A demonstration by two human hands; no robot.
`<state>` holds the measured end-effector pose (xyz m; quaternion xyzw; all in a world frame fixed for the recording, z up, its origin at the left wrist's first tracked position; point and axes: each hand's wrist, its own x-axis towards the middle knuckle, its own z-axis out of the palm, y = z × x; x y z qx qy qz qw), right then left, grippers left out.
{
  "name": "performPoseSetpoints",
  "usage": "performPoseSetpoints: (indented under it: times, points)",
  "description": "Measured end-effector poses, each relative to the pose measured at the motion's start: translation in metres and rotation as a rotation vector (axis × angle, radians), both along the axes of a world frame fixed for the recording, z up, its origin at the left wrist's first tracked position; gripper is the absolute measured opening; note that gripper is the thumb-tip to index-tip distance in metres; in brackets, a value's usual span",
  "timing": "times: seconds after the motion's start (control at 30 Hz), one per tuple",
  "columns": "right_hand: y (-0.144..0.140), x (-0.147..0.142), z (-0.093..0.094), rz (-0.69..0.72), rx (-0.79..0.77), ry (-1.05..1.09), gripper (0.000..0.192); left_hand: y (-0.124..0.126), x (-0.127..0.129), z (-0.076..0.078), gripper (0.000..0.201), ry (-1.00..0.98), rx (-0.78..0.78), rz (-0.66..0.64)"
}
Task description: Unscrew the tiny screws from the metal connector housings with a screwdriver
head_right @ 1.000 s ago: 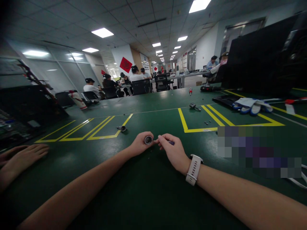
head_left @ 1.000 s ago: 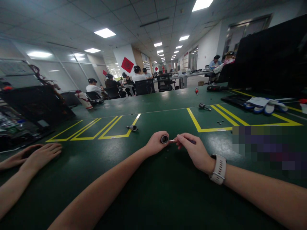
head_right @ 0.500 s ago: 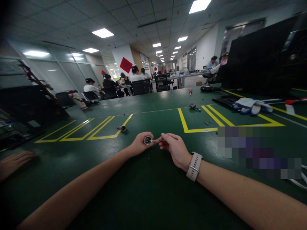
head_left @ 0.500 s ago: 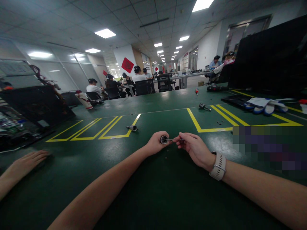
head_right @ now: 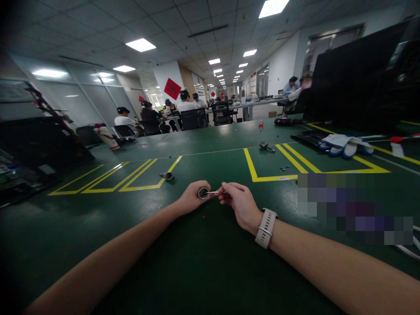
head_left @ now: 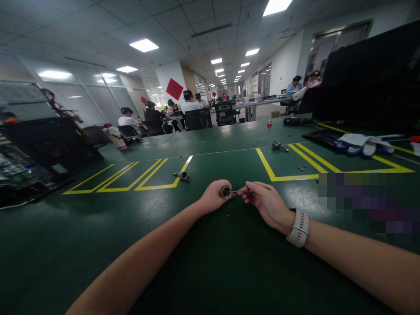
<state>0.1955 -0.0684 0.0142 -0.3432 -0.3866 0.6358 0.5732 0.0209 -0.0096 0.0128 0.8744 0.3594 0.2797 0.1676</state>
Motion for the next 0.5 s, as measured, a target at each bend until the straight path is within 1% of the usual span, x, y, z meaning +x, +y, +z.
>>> performPoseSetpoints:
  times: [0.5]
  points:
    - [-0.0017, 0.0016, 0.0032, -0.021, -0.055, 0.020, 0.020, -0.0021, -0.0002, 0.0032, 0.013, 0.036, -0.010, 0.005]
